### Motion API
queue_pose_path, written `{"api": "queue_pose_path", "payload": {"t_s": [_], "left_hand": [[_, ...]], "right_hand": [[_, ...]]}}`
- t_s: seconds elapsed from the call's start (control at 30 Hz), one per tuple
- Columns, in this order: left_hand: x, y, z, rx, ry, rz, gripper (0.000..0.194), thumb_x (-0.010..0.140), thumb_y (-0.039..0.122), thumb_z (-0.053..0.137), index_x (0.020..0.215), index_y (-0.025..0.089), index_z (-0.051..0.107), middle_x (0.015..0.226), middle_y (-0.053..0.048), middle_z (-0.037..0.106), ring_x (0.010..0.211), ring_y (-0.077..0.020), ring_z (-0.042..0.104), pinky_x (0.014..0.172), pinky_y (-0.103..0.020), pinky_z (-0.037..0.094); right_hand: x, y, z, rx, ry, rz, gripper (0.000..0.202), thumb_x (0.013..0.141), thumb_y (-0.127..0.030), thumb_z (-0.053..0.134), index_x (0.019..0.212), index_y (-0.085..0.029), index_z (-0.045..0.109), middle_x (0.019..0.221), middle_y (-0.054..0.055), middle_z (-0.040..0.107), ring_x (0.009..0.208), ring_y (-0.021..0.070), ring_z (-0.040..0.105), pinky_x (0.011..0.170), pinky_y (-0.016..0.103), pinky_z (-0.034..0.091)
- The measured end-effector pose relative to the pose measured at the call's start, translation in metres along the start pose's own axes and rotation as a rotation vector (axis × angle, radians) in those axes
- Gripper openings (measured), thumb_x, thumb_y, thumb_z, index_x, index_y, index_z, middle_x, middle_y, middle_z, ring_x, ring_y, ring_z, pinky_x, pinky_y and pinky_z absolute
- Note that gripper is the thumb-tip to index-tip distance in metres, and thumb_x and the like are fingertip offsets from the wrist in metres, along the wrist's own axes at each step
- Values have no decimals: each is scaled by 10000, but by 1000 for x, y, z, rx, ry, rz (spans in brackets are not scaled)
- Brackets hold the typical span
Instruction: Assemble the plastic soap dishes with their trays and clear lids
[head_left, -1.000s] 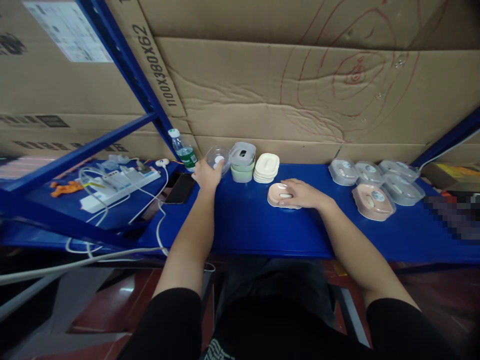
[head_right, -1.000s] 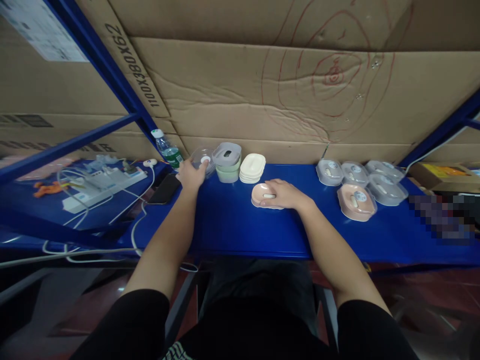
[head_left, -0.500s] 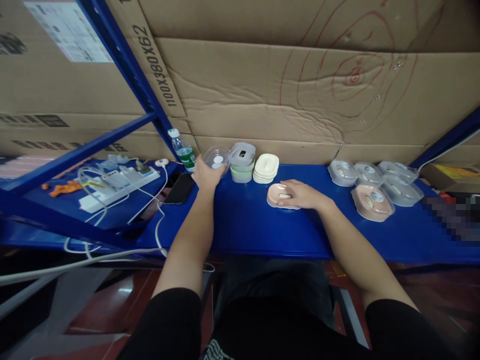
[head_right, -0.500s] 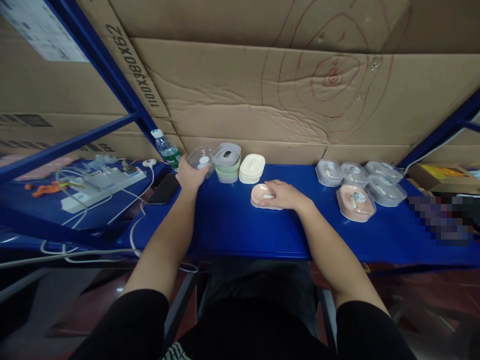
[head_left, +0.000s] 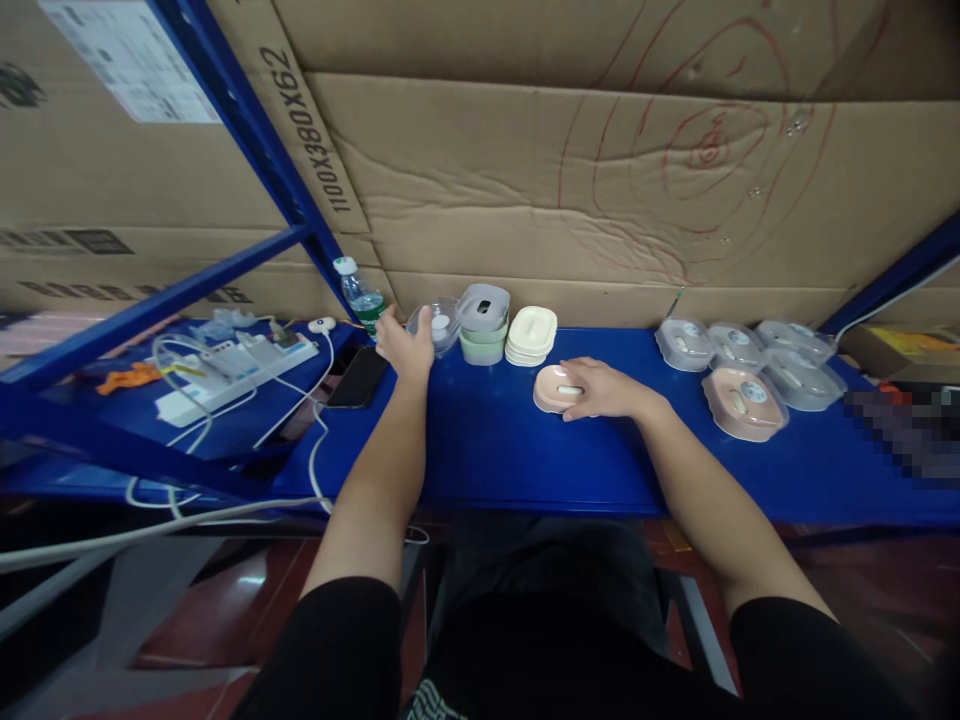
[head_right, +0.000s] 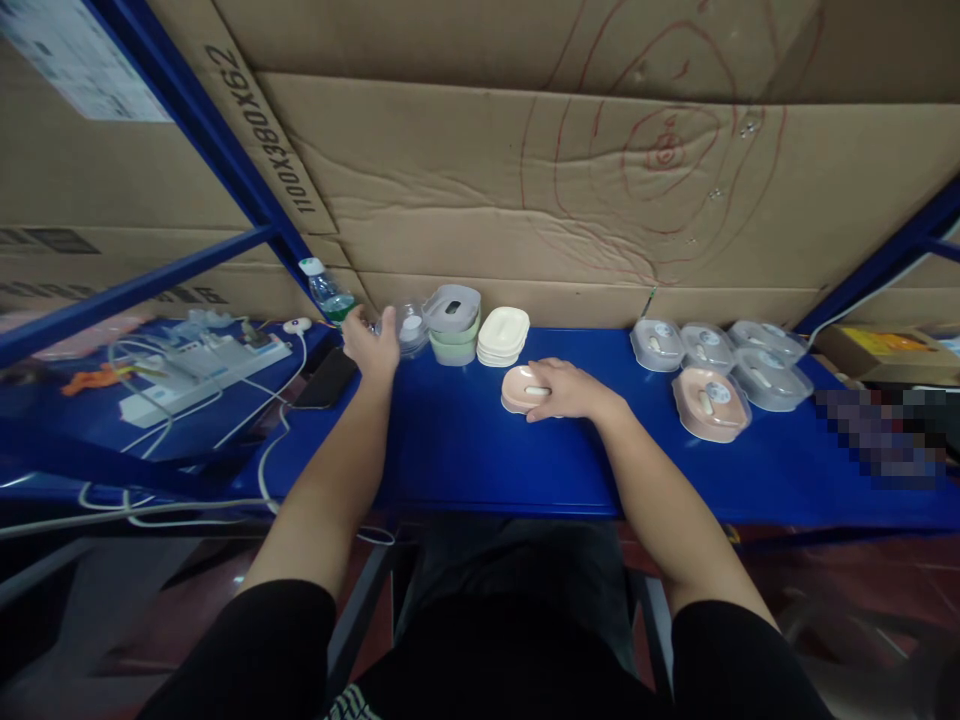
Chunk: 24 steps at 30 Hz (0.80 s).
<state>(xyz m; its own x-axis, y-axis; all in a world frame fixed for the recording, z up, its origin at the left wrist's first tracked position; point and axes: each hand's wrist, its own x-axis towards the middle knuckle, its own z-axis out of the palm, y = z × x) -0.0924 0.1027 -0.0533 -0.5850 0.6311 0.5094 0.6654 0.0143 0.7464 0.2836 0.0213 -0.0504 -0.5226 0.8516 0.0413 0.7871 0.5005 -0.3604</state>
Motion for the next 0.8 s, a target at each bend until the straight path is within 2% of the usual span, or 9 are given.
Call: {"api": "queue_pose_path", "payload": {"t_s": [0.1,0.17,0.2,0.3,0.4,0.43,0.5,0.6,0.8], "left_hand": [[-2,2,-1,-134,155,194,534,995,480,556,1400,132,572,1409,-224,648,1369,-354,589,1215,-565,380],[-11,7,0,-207,168,373,520,997,531,523,1339,147,603,1344,-213,668,1330,-360,602,1188,-576,391],[-18,12,0,-233,134,475,526,990,578,524,1295,162,625,1300,-201,684,1297,-364,619,1166,-583,406],[-49,34,4,-261,-103,802,587,910,746,596,1148,216,684,1163,-141,737,1158,-351,686,1072,-561,477],[-84,60,6,-242,-467,1086,689,857,805,664,1215,218,711,1229,-141,750,1166,-335,700,1018,-508,531],[-93,68,6,-232,-559,1130,705,868,803,662,1256,216,708,1269,-143,745,1193,-334,697,1015,-501,536],[-106,77,6,-205,-670,1158,723,889,791,666,1323,213,698,1324,-148,735,1243,-337,682,1029,-498,533],[-110,80,5,-168,-736,1147,729,899,740,708,1398,210,674,1403,-161,705,1309,-352,649,1075,-518,512],[-102,74,4,-155,-831,1128,793,839,626,824,1491,225,618,1488,-158,653,1373,-355,619,1145,-524,486]], "right_hand": [[0,-1,0,9,41,-11,1088,702,-636,914,1618,-196,528,1591,204,578,1461,482,537,1195,629,459],[1,-4,-1,24,79,-23,1047,720,-633,904,1608,-216,541,1563,193,602,1435,480,558,1181,643,462],[1,-5,-2,33,96,-32,1028,726,-629,902,1601,-221,548,1553,190,611,1426,477,566,1176,649,461],[0,-8,-6,70,138,-56,995,740,-620,896,1587,-219,560,1523,183,630,1401,460,585,1169,643,464],[-1,-10,-11,124,184,-74,977,769,-619,876,1595,-216,544,1501,176,641,1387,433,597,1169,621,469],[-1,-10,-12,139,199,-82,969,779,-621,869,1598,-221,539,1499,173,643,1384,426,599,1168,615,472],[-2,-9,-12,145,221,-106,951,788,-619,861,1596,-233,540,1501,166,639,1382,420,597,1172,609,468],[-1,-6,-11,126,227,-143,928,776,-597,864,1579,-246,557,1511,161,627,1389,420,583,1185,614,450],[-1,-9,-14,159,247,-126,859,712,-517,901,1491,-278,628,1465,121,671,1373,414,596,1180,600,451]]}}
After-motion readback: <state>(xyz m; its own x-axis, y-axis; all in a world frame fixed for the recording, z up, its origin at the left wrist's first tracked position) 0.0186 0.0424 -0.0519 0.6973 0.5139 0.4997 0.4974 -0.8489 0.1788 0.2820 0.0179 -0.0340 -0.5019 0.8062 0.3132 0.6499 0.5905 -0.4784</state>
